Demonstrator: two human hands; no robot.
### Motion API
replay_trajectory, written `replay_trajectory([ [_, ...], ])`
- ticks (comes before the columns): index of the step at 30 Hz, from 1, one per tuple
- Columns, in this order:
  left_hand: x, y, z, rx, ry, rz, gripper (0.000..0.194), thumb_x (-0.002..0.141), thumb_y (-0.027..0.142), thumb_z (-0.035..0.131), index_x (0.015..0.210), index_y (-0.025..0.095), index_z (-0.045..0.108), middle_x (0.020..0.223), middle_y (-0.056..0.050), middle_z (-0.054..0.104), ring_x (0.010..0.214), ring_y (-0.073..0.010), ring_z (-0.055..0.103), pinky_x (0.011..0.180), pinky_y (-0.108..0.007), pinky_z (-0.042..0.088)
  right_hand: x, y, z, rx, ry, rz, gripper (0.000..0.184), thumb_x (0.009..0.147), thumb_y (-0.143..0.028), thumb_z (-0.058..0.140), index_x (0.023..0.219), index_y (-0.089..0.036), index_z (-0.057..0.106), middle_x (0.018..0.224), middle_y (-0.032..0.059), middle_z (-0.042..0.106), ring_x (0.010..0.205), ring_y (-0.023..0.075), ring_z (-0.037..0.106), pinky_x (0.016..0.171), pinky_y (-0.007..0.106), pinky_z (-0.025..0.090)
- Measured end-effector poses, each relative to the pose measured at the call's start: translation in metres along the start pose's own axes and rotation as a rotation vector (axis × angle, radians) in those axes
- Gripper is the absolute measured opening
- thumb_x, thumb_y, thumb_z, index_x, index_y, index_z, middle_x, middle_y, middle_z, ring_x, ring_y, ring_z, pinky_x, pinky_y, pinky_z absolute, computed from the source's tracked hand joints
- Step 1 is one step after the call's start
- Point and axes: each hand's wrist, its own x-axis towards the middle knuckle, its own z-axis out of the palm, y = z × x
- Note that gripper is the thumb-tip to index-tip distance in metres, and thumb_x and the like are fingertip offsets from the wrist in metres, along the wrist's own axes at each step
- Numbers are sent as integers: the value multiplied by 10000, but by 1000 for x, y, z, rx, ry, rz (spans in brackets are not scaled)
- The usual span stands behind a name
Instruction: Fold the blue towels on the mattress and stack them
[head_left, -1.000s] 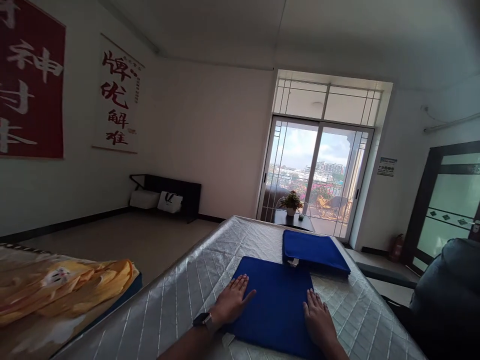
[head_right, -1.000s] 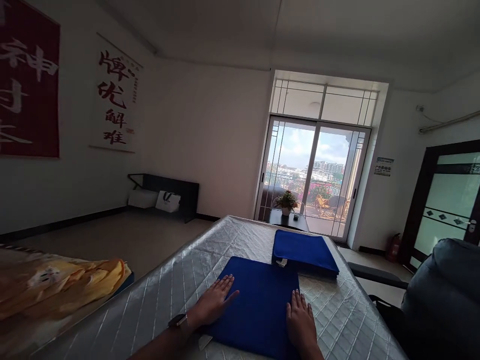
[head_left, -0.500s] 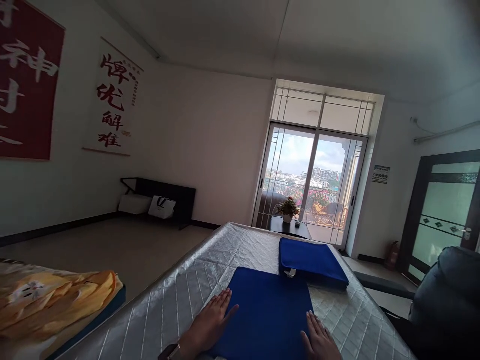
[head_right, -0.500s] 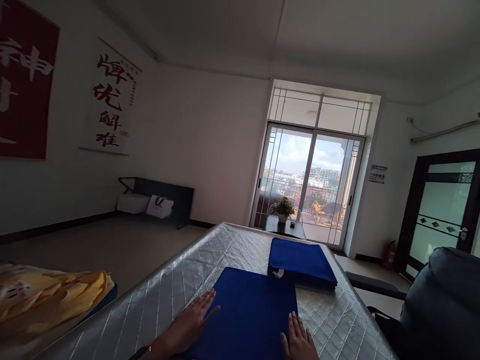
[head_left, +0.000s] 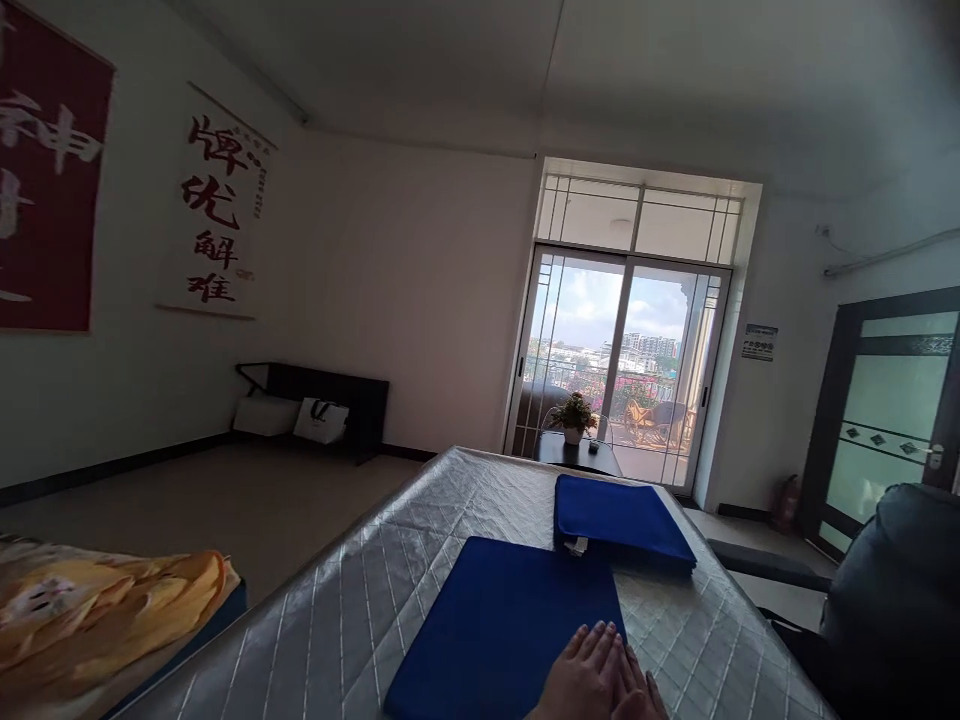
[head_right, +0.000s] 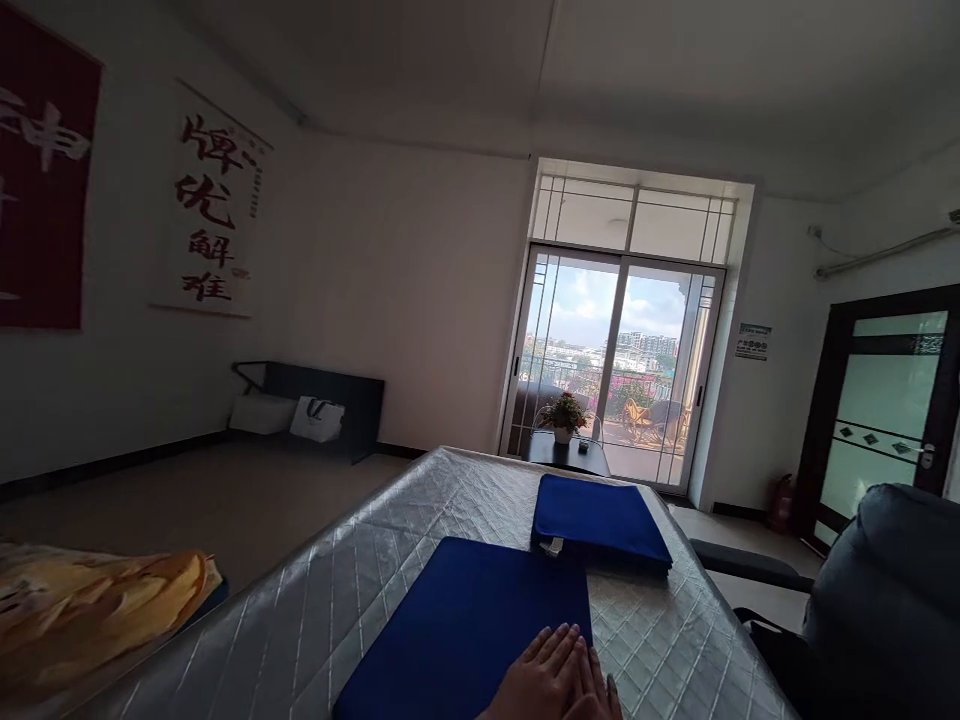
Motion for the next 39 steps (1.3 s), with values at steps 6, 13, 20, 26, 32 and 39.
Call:
replay_trajectory([
  [6, -32, 9, -18, 1, -6, -163, 710, 1021, 645, 176, 1595, 248, 311, 1622, -73, 324, 1519, -273, 286, 1266, -498, 219, -30, -18, -39, -12, -154, 14, 636, 950, -367, 293, 1566, -257, 402, 1648, 0, 213, 1533, 263, 167, 1237, 506, 240],
  [13, -100, -47, -96, 97, -98, -406, 788, 1012, 685, 182, 1594, 165, 293, 1658, -83, 228, 1549, -261, 195, 1277, -461, 142, -42, -20, -47, -61, -146, -8, 619, 989, -321, 217, 1571, -208, 394, 1665, 23, 192, 1544, 235, 141, 1247, 501, 208],
  [20, -161, -110, -122, 180, -18, -512, 709, 1020, 650, 283, 1607, 257, 237, 1668, -40, 214, 1542, -263, 232, 1264, -458, 196, -35, -8, -38, 37, -191, -23, 583, 953, -360, 338, 1508, -302, 503, 1646, -12, 263, 1529, 246, 141, 1248, 532, 219],
  [26, -168, -104, -119, 165, -44, -569, 784, 1001, 699, 262, 1606, 205, 192, 1674, -49, 150, 1548, -283, 196, 1270, -455, 184, -31, 9, -23, 52, -189, 37, 619, 954, -468, 324, 1545, -320, 436, 1624, -32, 303, 1505, 248, 239, 1228, 517, 277],
  [32, -170, -102, -125, 252, 40, -436, 692, 1044, 603, 296, 1603, 204, 208, 1655, -85, 236, 1517, -294, 291, 1237, -489, 287, -38, 24, -33, 102, -180, -28, 655, 987, -507, 288, 1556, -207, 410, 1620, 15, 300, 1505, 263, 267, 1229, 489, 280],
  [39, -139, -44, -134, 246, 34, -77, 632, 1059, 517, 376, 1617, 288, 187, 1627, -43, 336, 1472, -244, 390, 1189, -408, 390, -45, 4, -49, 82, -162, 6, 665, 992, -495, 310, 1567, -169, 388, 1625, 46, 281, 1508, 267, 270, 1221, 502, 299],
])
